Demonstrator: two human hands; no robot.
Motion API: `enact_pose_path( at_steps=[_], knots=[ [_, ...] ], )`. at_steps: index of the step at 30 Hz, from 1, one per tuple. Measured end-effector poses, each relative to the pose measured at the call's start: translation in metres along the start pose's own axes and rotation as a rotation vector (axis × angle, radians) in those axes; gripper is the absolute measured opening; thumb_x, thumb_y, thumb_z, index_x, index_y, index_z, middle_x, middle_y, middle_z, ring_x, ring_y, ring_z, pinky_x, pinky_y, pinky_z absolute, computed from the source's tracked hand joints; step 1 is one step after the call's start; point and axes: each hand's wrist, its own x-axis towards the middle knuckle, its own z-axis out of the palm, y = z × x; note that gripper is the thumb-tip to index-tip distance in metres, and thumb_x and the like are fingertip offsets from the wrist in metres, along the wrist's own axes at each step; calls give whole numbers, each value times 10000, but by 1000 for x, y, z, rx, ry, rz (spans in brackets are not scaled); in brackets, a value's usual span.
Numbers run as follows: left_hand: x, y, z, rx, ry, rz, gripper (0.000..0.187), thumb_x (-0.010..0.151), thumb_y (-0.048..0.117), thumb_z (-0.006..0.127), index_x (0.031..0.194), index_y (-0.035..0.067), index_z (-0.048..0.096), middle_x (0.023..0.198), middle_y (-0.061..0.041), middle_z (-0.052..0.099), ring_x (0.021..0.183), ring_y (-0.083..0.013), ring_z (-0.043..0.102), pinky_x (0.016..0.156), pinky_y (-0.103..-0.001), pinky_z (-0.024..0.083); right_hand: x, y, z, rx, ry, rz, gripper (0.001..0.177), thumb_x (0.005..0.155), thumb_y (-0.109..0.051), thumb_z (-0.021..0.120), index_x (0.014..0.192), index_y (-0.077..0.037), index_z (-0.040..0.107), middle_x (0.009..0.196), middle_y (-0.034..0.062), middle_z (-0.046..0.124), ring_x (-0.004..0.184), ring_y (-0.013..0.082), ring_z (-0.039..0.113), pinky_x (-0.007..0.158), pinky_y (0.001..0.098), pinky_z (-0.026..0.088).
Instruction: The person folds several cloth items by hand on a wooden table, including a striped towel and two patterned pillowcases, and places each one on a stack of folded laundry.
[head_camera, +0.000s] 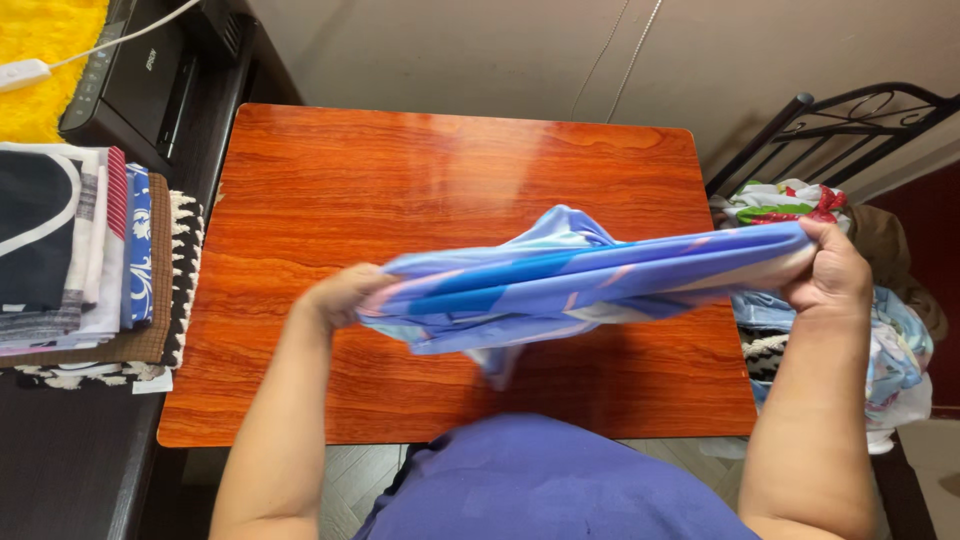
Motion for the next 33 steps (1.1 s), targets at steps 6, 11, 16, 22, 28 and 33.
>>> enact_pose_path(
  at_steps=[6, 11, 16, 22, 28, 33],
  knots=[
    [-1, 40, 22, -646, 138, 517, 792, 866, 665, 646, 1372, 65, 546, 1346, -166, 642, 1220, -311, 658, 1067, -520, 511, 46, 83, -3, 7, -89, 229, 313, 1007, -312, 590, 1121, -39, 689, 1055, 109, 760, 931, 253, 748, 853, 430, 612],
    [55, 0, 90, -231, 170, -114, 890, 770, 756, 615, 1396, 125, 583, 1316, -146, 666, 1160, -308, 658, 1064, -525, 484, -59, 176, 123, -782, -147, -441, 296, 992, -237, 735, 1158, -26, 609, 1001, 105, 672, 838, 154, 630, 716, 313, 556],
    [61, 6, 130, -327, -104, 39, 758, 794, 584, 797, 1318, 62, 634, 1257, -156, 673, 1129, -302, 647, 990, -478, 526, -131, 212, 192, -1249, -524, -1097, 413, 833, -350, 768, 1140, -79, 717, 1064, 72, 741, 960, 217, 675, 840, 309, 539],
    [52, 23, 129, 1050, 237, 306, 566, 698, 289, 898, 1174, 57, 696, 1139, -159, 718, 1060, -312, 683, 936, -414, 535, -113, 137, 194, -563, -690, -181, 224, 1045, -167, 624, 919, -16, 731, 829, 5, 687, 751, 84, 616, 697, 268, 536],
    [31, 34, 111, 49, 53, 345, 552, 817, 297, 739, 1287, 13, 688, 1272, -215, 718, 1124, -305, 692, 1004, -449, 544, -104, 74, 183, -336, -560, -135, 208, 1043, -224, 635, 904, -80, 695, 767, -31, 660, 620, 46, 582, 566, 208, 491],
    [11, 46, 138, -621, -255, 229, 589, 848, 229, 679, 1384, 16, 563, 1310, -197, 653, 1182, -305, 666, 1069, -456, 496, -87, 91, 181, -474, -585, -114, 257, 1060, -233, 664, 857, -75, 669, 747, -54, 638, 607, 24, 537, 543, 199, 451]
  ],
)
